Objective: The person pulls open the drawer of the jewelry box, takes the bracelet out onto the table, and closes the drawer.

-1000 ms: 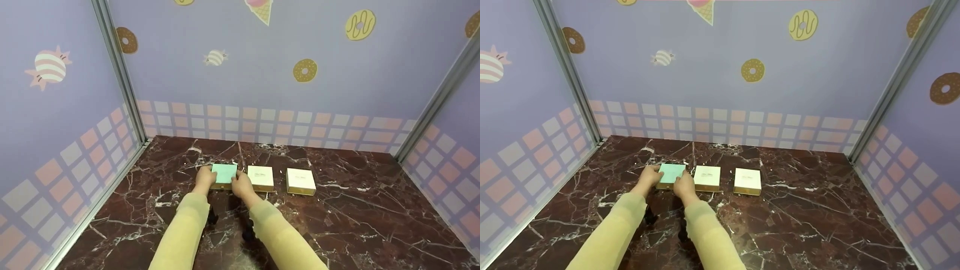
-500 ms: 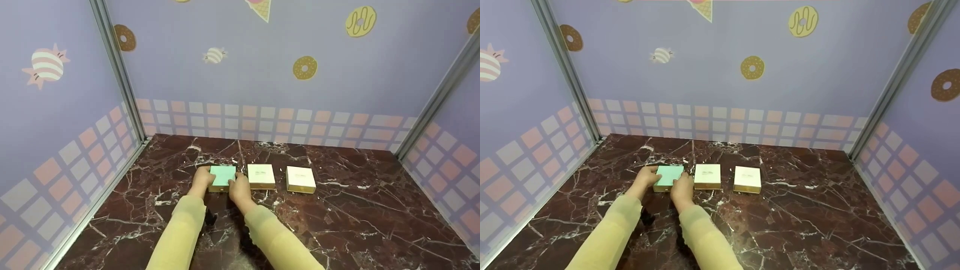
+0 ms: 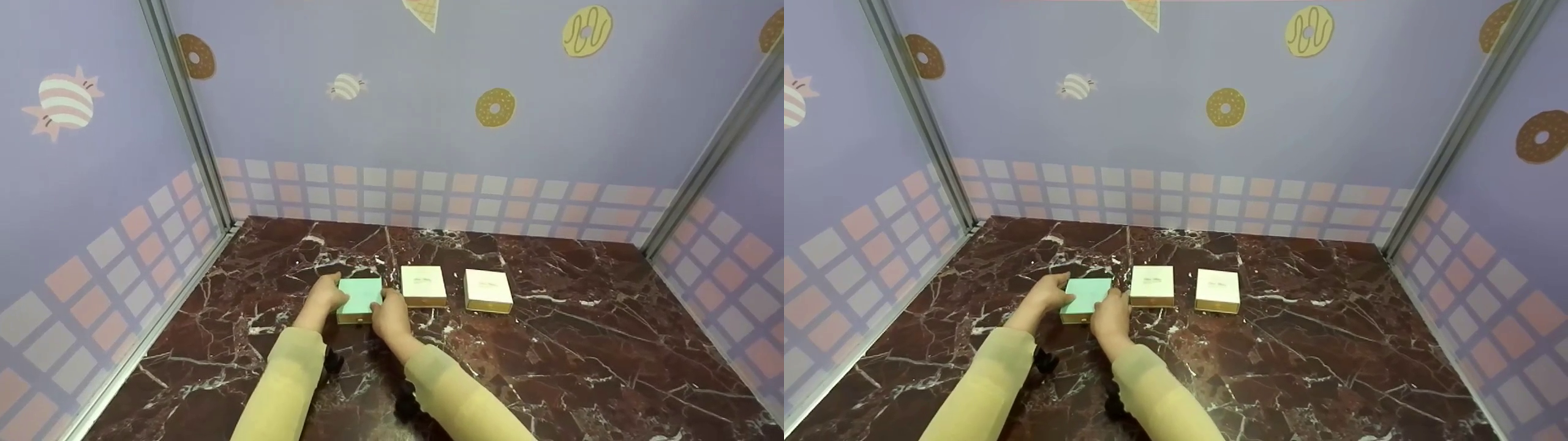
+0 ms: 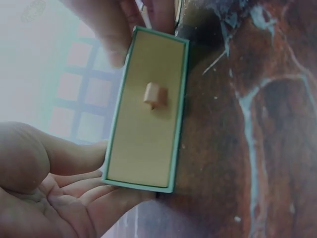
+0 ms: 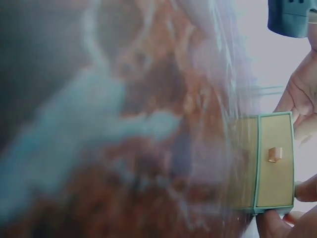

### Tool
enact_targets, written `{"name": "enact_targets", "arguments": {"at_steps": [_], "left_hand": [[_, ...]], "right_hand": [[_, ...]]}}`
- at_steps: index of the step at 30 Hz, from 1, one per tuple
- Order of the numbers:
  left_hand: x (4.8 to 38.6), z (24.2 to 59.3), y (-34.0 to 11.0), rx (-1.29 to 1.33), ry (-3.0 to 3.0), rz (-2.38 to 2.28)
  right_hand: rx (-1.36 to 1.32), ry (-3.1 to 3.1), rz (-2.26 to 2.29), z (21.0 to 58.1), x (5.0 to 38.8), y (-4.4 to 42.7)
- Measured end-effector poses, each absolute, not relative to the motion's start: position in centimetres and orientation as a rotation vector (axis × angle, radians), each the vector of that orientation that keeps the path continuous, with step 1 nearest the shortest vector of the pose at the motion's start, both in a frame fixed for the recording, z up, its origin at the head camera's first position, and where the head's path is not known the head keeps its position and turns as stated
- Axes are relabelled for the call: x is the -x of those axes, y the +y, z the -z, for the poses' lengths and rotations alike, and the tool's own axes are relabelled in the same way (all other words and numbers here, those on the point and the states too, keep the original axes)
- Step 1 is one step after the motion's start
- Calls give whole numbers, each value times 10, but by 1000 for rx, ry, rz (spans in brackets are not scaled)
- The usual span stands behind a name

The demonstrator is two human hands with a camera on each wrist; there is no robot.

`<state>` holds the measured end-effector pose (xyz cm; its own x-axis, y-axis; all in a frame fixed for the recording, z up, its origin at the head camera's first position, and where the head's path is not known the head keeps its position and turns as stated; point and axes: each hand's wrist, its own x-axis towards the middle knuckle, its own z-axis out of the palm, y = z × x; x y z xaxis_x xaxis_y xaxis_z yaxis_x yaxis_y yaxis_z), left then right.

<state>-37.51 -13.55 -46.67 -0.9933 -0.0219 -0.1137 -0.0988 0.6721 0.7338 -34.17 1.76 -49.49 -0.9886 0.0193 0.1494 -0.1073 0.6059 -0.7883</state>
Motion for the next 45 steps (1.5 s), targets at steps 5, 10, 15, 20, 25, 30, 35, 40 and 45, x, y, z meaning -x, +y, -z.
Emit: {"name": "enact_targets", "arguments": {"at_steps": [5,10,15,20,25,30,35,40,45], "left_hand": [[369,466,-135,46,2764,-1235],[365,467,-137,11,2778,-1249],[364,471,-138,-147,2753,-1261],[363,470,-136,-246,2748,-1209],[360,468,-133,-249,2785,-1110],[351,465,-125,-248,2789,-1055],[343,464,-113,-293,2770,-976],[339,462,-102,-379,2743,-912],[337,462,-93,-491,2719,-894]], "right_hand": [[-77,-2707,-1397,492,335,26],[-102,-2768,-1406,489,331,37],[-124,-2824,-1403,489,328,49],[-145,-2834,-1418,489,325,61],[-215,-2848,-1414,490,322,76],[-303,-2851,-1451,489,318,93],[-290,-2857,-1528,488,313,110],[-263,-2841,-1702,487,312,124],[-257,-2884,-1709,488,315,137]]}}
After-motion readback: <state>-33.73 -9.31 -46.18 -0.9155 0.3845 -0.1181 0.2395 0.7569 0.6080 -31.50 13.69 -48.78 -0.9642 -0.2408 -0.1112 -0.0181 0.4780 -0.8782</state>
